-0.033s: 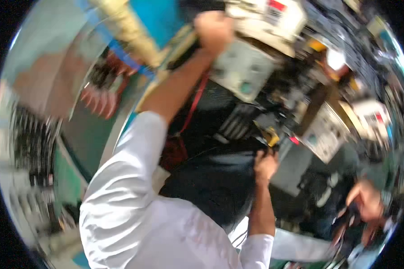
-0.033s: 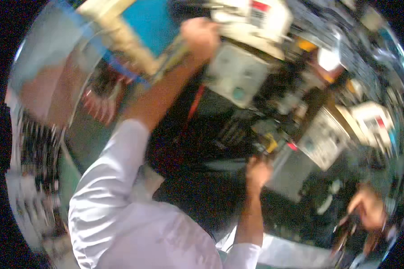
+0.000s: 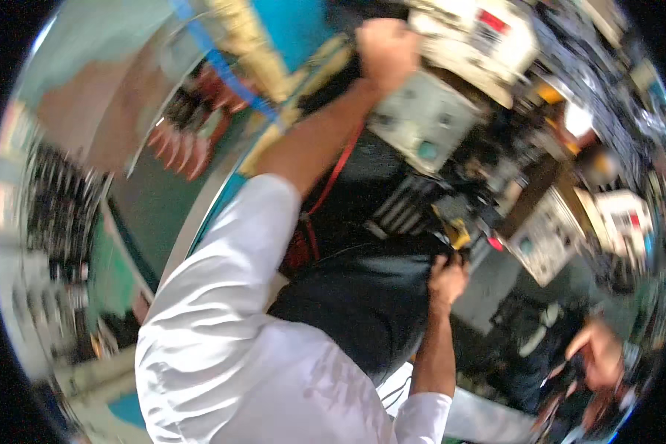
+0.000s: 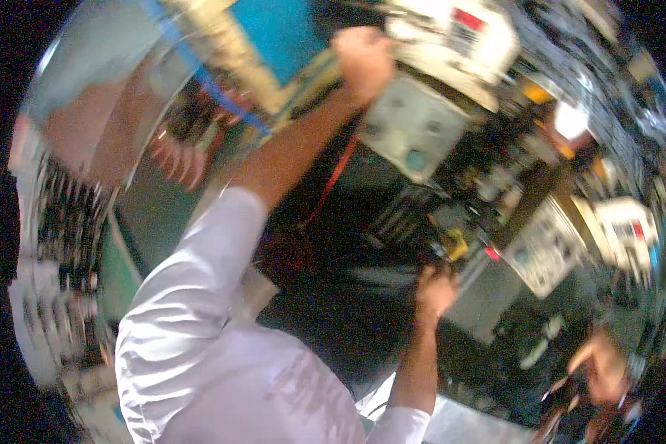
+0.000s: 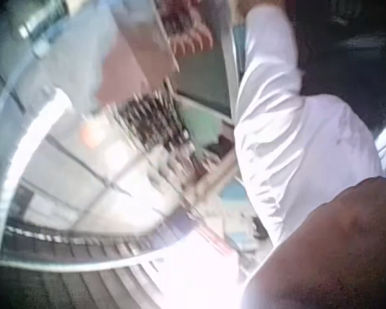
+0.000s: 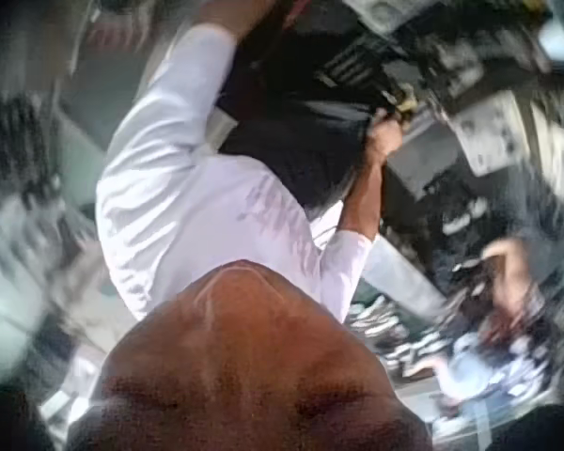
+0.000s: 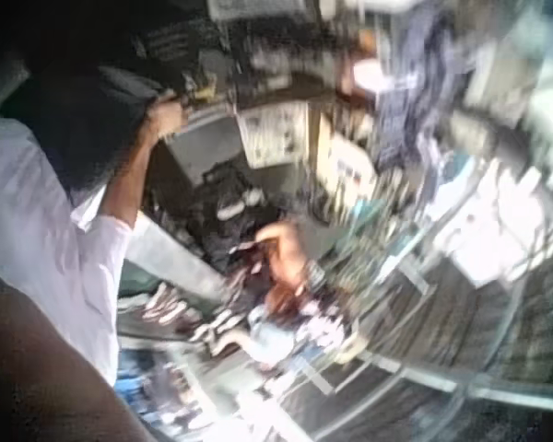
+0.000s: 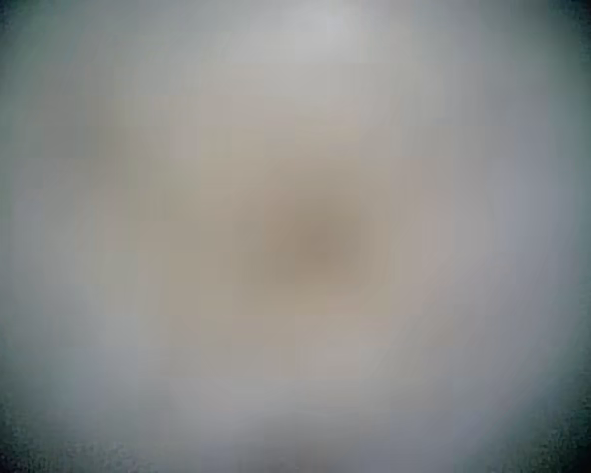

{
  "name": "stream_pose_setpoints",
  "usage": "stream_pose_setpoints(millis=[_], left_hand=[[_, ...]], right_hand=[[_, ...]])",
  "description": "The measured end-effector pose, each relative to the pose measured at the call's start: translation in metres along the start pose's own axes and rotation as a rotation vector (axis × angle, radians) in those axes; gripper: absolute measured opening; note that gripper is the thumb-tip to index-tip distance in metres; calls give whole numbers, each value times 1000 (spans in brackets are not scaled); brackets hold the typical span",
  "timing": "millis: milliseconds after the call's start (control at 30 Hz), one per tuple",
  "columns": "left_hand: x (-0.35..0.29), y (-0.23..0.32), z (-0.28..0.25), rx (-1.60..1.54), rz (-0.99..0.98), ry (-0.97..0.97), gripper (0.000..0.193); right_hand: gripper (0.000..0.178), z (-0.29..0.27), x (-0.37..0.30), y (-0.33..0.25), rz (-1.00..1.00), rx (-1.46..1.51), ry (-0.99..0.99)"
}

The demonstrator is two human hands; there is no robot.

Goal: The person repeatedly picks up brown shoe uppers and white insoles from a conveyor belt, aligns them, and presses them together using a shoe-lasting machine. They then place the assembled shoes onto a nearby shelf. This process is repeated for multiple pairs throughout the clip.

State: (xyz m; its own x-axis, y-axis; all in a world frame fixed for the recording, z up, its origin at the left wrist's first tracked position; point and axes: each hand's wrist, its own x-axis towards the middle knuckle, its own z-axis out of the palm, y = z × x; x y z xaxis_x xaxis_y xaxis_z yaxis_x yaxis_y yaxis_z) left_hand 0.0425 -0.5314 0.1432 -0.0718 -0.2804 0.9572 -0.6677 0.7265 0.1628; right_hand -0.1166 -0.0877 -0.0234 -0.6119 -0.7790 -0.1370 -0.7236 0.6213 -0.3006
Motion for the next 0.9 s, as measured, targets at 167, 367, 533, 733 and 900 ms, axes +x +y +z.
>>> stream_pose_setpoints(millis=[167,367,533,733,900], left_hand=[[-8,-1,4,27,106,-11,11],[-1,1,-20,-27,52,-159,14],[17,12,-53,0,-22,-349,21],[-31,52,-91,-425,15,-526,31],[-53,99,-61,-687,-178,-794,25]], right_hand=[[54,27,-3,19,-18,-2,82],[51,30,-6,15,-64,-46,150],[50,21,-19,5,-53,-12,163],[63,12,-25,18,-33,-123,209],[61,1,-32,1,139,40,97]])
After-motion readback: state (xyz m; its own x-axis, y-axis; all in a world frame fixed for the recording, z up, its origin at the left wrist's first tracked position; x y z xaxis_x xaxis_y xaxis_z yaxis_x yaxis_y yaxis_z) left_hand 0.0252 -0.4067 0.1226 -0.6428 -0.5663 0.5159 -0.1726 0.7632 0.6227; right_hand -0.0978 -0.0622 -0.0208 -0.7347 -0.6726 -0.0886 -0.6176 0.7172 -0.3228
